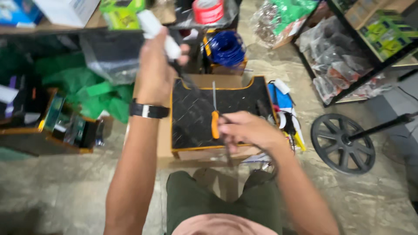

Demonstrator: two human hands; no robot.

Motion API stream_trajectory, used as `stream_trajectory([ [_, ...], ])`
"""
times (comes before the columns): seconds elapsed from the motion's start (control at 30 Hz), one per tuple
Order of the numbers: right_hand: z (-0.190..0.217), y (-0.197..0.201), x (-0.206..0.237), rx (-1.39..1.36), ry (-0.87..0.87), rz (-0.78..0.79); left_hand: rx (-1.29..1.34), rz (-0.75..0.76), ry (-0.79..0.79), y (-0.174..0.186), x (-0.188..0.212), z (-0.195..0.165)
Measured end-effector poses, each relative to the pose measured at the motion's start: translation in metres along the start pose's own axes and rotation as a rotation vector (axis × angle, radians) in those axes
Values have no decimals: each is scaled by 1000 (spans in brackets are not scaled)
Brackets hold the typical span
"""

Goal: The person sits at a small table and repairs a white power strip, using a screwdriver to remove its screws and open the casing, then handling the internal parts and loose screws on the table. At the end they carry the power strip to a nearby desk and continue handling it.

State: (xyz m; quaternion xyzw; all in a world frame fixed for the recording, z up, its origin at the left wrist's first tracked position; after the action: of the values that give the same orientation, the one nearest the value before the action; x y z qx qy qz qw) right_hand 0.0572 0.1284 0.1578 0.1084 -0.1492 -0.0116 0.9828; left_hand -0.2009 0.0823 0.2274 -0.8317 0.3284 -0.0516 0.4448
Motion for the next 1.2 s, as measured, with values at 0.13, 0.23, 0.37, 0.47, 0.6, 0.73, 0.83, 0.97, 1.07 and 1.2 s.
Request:
stream_trajectory([
  [0.13, 0, 78, 62, -171, 126, -134, 143, 116, 252, -61, -17, 105],
  [0.23, -55, 126, 120, -51, 2, -410, -11, 222, 365, -96, -18, 186],
  [0.37, -132, 189, 150, -106, -6, -714, -300, 305, 383, -139, -23, 275],
  [0.47, -199, 208, 152, 19, -127, -841, -716, 326, 174, -152, -20, 315],
  [0.6, -254, 217, 143, 230, -266, -909, -1192, 383, 165, -154, -16, 381],
  [0.73, -251, 217, 128, 428, -183, -977, -1281, 376, 57, -151, -18, 415],
  [0.83, -262, 216, 119, 374, -310, -1014, -1381, 323, 284, -128, -18, 447],
  [0.97, -272, 216, 104, 257, -348, -1018, -1447, 245, 505, -107, -13, 467],
  [1.07, -274, 217, 97, 409, -392, -994, -1454, 280, 668, -97, -3, 479],
  [1.2, -256, 217, 115, 594, -254, -1132, -1507, 358, 687, -93, 17, 487],
])
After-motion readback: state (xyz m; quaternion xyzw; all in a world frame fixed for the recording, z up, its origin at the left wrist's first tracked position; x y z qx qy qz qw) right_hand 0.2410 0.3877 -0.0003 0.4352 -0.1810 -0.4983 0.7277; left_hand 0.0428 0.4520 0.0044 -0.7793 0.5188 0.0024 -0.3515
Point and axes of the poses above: each hand's wrist, its own x-axis away from the middle knuckle, its own y-axis out of the back of the hand, z = x × y, the point moved 10 cm from there along -x, towards the middle knuckle, and after that the axes turned 9 degrees about x, right-handed, at the moved point
